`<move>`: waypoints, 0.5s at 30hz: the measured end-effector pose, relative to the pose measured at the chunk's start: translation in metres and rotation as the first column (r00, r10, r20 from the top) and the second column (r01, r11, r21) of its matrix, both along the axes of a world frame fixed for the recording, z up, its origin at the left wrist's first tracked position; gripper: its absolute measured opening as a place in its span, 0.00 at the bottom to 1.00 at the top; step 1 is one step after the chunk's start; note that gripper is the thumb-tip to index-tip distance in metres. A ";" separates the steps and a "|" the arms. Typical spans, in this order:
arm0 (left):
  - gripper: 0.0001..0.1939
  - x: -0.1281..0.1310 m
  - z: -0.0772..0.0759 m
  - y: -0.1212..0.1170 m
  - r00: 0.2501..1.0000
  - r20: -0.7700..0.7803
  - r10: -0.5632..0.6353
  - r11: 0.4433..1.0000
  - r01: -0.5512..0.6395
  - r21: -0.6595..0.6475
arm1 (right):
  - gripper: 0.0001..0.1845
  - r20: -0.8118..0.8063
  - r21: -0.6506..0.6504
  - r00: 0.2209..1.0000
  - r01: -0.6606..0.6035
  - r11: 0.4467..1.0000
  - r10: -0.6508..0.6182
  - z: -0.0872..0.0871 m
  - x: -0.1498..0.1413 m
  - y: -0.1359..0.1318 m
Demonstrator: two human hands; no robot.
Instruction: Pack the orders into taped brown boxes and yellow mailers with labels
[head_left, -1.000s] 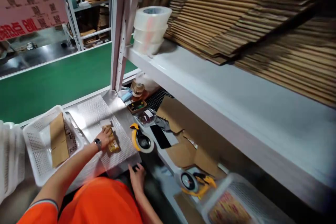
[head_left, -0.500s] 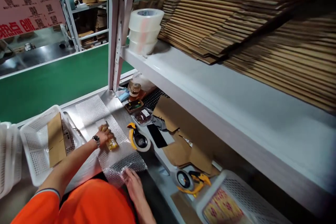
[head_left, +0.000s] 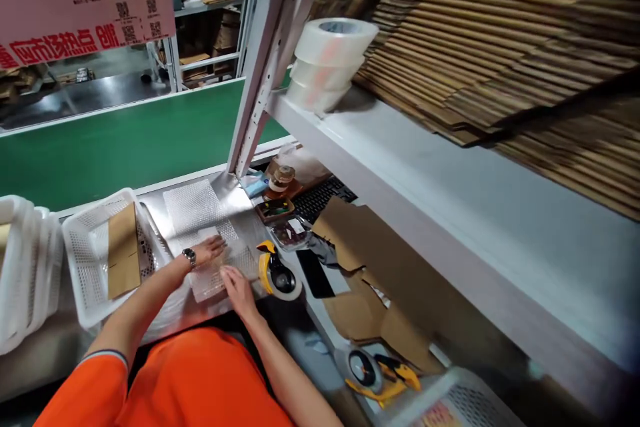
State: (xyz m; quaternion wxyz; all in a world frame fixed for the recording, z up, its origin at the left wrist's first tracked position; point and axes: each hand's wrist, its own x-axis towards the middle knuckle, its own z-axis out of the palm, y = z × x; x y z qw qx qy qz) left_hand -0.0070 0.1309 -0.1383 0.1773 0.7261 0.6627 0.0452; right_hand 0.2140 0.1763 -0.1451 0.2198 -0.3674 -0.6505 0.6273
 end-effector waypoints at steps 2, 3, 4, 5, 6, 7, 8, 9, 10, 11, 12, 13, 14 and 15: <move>0.32 -0.016 0.009 -0.006 0.999 0.003 0.054 0.997 -0.054 0.048 | 0.18 0.023 0.249 0.994 -0.110 0.962 0.108 -0.012 0.011 -0.007; 0.35 -0.026 0.015 -0.007 0.995 -0.006 0.096 0.994 -0.095 0.057 | 0.19 0.060 0.398 0.987 -0.161 0.903 0.149 -0.020 0.014 -0.009; 0.38 -0.036 0.022 -0.007 0.989 -0.017 0.149 0.987 -0.147 0.056 | 0.21 0.105 0.533 0.979 -0.202 0.822 0.173 -0.028 0.016 -0.012; 0.40 -0.047 0.029 -0.005 0.975 -0.035 0.219 0.975 -0.218 0.044 | 0.23 0.146 0.634 0.974 -0.228 0.739 0.176 -0.037 0.016 -0.014; 0.41 -0.059 0.037 -0.001 0.952 -0.061 0.300 0.954 -0.299 0.022 | 0.25 0.176 0.696 0.971 -0.240 0.677 0.163 -0.045 0.015 -0.015; 0.40 -0.071 0.045 0.005 0.918 -0.091 0.385 0.922 -0.386 0.003 | 0.26 0.197 0.734 0.970 -0.244 0.634 0.145 -0.053 0.014 -0.016; 0.38 -0.084 0.052 0.012 0.878 -0.123 0.463 0.884 -0.467 -0.008 | 0.27 0.212 0.758 0.969 -0.246 0.604 0.128 -0.060 0.013 -0.017; 0.36 -0.095 0.058 0.020 0.838 -0.152 0.523 0.847 -0.531 -0.014 | 0.28 0.222 0.773 0.968 -0.248 0.585 0.117 -0.066 0.013 -0.018; 0.33 -0.107 0.063 0.028 0.806 -0.176 0.566 0.816 -0.577 -0.019 | 0.29 0.226 0.782 0.968 -0.248 0.572 0.110 -0.072 0.013 -0.018; 0.29 -0.117 0.067 0.035 0.783 -0.194 0.591 0.795 -0.607 -0.025 | 0.30 0.224 0.790 0.969 -0.245 0.562 0.107 -0.076 0.014 -0.018; 0.25 -0.127 0.070 0.043 0.767 -0.208 0.607 0.779 -0.626 -0.033 | 0.32 0.218 0.795 0.970 -0.241 0.557 0.108 -0.079 0.016 -0.018; 0.20 -0.136 0.072 0.050 0.752 -0.219 0.621 0.765 -0.643 -0.039 | 0.33 0.210 0.798 0.971 -0.237 0.554 0.112 -0.082 0.018 -0.018; 0.17 -0.144 0.072 0.056 0.740 -0.227 0.633 0.753 -0.657 -0.042 | 0.35 0.202 0.799 0.972 -0.233 0.554 0.117 -0.084 0.020 -0.018; 0.14 -0.151 0.072 0.063 0.730 -0.232 0.643 0.743 -0.668 -0.042 | 0.37 0.196 0.799 0.973 -0.231 0.555 0.124 -0.086 0.022 -0.018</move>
